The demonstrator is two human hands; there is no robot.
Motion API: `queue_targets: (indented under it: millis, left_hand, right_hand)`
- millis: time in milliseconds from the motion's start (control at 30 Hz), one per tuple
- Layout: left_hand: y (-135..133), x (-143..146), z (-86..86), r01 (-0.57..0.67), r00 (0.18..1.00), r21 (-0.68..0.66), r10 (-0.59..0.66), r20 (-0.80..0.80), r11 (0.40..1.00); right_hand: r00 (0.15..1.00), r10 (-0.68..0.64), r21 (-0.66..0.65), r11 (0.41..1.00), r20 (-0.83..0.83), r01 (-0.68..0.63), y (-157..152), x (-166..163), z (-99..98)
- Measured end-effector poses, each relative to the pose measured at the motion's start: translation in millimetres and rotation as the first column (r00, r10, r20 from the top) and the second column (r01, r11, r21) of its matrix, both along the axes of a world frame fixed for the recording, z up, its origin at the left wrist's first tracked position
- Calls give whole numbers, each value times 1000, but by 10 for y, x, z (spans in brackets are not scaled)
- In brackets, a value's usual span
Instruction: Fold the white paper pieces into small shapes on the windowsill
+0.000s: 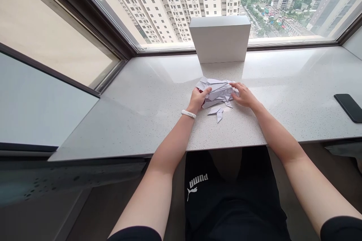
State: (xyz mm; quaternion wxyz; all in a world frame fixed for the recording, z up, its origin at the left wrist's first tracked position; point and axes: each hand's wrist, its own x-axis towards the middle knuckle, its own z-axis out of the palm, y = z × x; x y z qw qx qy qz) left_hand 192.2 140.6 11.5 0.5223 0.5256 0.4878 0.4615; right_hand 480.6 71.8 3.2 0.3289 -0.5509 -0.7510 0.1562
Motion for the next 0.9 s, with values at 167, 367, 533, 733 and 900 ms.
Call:
queue_targets:
  millis: [167, 367, 533, 733, 900]
  left_hand:
    - [55, -156, -40, -86, 833, 231, 197, -516, 969]
    - [137, -333, -53, 111, 772, 419, 187, -607, 901]
    - [35, -254, -32, 600, 573, 224, -217, -790, 768]
    - [-14, -100, 10, 550, 678, 331, -179, -713, 767]
    - [-71, -33, 66, 384, 839, 390, -140, -526, 837]
  right_hand:
    - [998, -49, -12, 999, -41, 49, -15, -23, 0]
    - [996, -89, 55, 994, -15, 90, -10, -23, 28]
    - [991, 78, -59, 996, 106, -72, 46, -73, -74]
    - [988, 115, -58, 992, 99, -109, 22, -107, -63]
    - [994, 96, -24, 995, 44, -95, 30, -117, -53]
